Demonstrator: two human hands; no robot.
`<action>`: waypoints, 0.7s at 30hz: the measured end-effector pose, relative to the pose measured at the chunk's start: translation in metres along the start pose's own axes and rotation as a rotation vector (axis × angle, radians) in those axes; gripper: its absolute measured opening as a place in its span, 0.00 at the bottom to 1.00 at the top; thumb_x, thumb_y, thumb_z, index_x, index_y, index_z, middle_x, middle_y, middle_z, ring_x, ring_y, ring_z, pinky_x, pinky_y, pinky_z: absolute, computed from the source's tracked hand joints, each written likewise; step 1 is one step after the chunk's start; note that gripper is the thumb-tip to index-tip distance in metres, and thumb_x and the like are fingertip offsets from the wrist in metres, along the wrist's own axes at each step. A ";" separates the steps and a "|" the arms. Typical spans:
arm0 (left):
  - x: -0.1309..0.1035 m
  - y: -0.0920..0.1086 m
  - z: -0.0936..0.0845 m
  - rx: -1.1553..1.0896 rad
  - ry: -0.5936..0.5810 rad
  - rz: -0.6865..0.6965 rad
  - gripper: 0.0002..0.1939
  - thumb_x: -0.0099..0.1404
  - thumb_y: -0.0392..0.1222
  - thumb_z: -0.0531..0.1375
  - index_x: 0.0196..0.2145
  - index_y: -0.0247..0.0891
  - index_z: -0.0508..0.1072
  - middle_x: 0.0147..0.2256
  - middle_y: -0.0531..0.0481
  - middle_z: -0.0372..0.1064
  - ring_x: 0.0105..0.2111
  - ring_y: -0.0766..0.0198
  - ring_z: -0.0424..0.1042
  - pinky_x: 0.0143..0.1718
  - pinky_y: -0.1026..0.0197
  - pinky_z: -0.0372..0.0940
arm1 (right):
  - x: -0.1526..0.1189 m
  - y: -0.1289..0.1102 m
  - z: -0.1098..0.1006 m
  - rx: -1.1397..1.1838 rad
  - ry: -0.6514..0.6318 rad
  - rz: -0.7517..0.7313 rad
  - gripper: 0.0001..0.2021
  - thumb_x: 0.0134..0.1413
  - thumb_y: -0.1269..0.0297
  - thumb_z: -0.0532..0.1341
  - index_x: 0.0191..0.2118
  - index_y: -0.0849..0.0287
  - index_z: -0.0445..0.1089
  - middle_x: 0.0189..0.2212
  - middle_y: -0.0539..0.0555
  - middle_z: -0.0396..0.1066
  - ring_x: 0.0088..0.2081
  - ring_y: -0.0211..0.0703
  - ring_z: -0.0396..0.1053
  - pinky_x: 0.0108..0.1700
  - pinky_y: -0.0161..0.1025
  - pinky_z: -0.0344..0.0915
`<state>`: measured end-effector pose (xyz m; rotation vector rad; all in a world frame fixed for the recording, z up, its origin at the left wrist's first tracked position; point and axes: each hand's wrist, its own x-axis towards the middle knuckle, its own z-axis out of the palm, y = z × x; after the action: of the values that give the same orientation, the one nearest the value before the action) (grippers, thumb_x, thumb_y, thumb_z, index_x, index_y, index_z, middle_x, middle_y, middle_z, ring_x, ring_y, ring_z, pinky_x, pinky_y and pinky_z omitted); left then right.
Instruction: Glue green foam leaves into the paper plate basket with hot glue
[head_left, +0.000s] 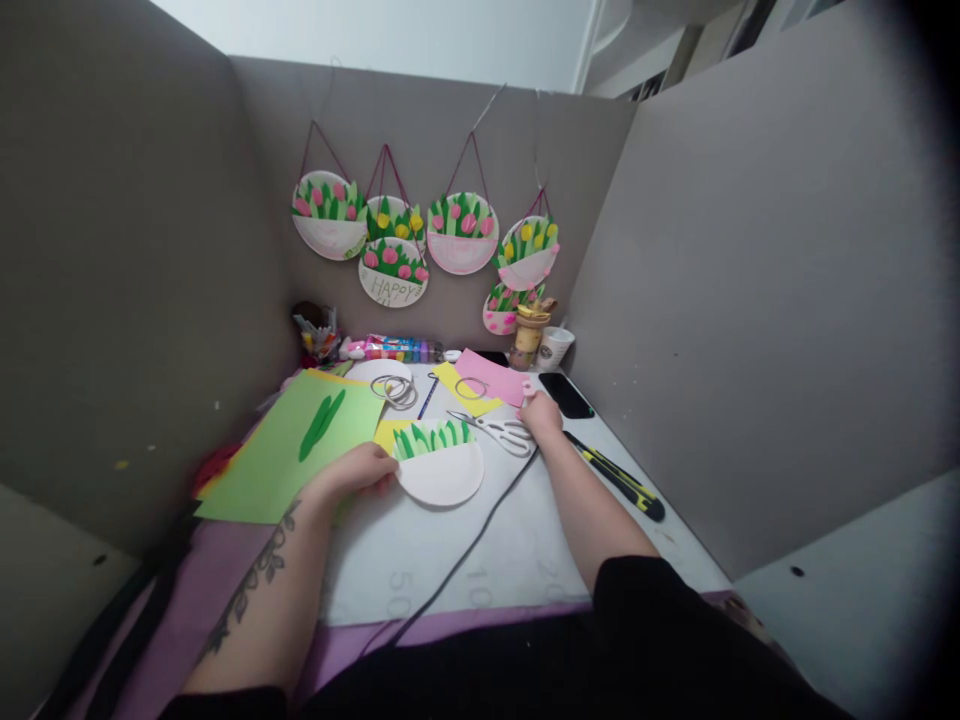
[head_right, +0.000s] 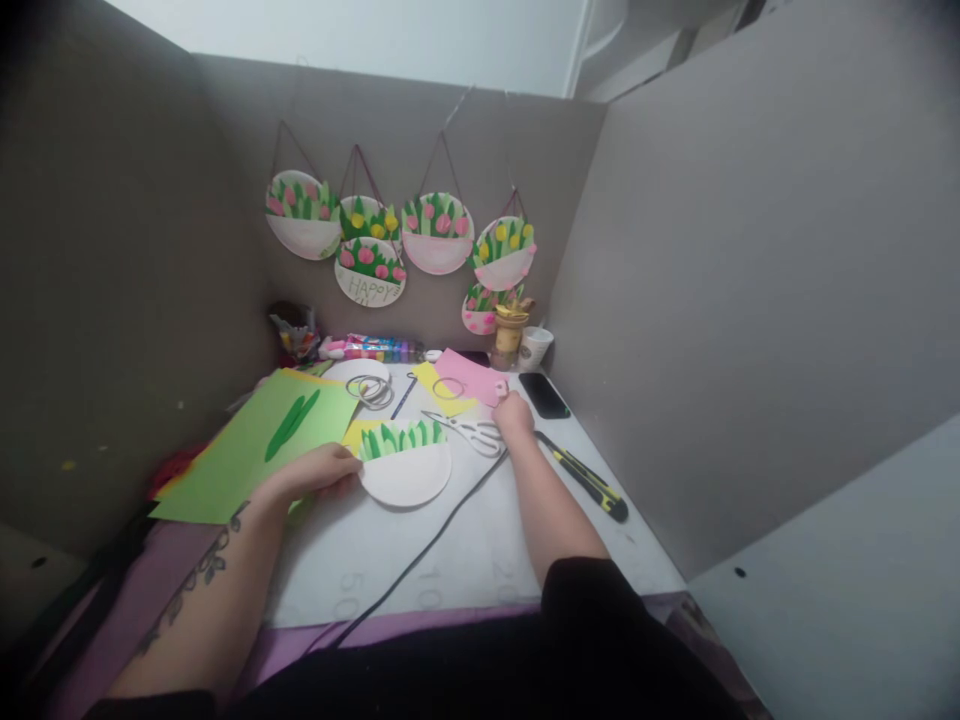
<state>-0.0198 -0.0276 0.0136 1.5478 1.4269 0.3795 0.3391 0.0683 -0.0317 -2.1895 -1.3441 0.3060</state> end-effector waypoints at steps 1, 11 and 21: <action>0.001 0.000 -0.001 0.022 0.024 -0.010 0.16 0.53 0.43 0.62 0.12 0.37 0.69 0.13 0.48 0.65 0.13 0.67 0.57 0.17 0.63 0.48 | -0.005 -0.002 -0.004 0.027 0.027 -0.018 0.13 0.50 0.65 0.62 0.42 0.63 0.70 0.39 0.66 0.75 0.41 0.55 0.73 0.39 0.42 0.65; 0.017 0.027 0.058 -0.221 0.468 0.455 0.11 0.56 0.49 0.60 0.28 0.37 0.73 0.27 0.48 0.72 0.29 0.62 0.68 0.33 0.62 0.61 | -0.131 -0.066 -0.010 0.602 0.208 -0.560 0.10 0.53 0.58 0.60 0.39 0.56 0.69 0.29 0.51 0.72 0.29 0.42 0.69 0.36 0.37 0.65; 0.015 0.034 0.075 -0.099 0.547 0.497 0.10 0.60 0.45 0.57 0.27 0.37 0.74 0.26 0.50 0.71 0.26 0.65 0.64 0.32 0.63 0.59 | -0.159 -0.078 0.007 0.627 0.128 -0.602 0.10 0.53 0.56 0.60 0.39 0.53 0.69 0.30 0.53 0.72 0.33 0.47 0.69 0.41 0.42 0.66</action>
<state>0.0615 -0.0418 -0.0014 1.7879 1.3688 1.2287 0.2020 -0.0415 -0.0084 -1.2144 -1.5044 0.2937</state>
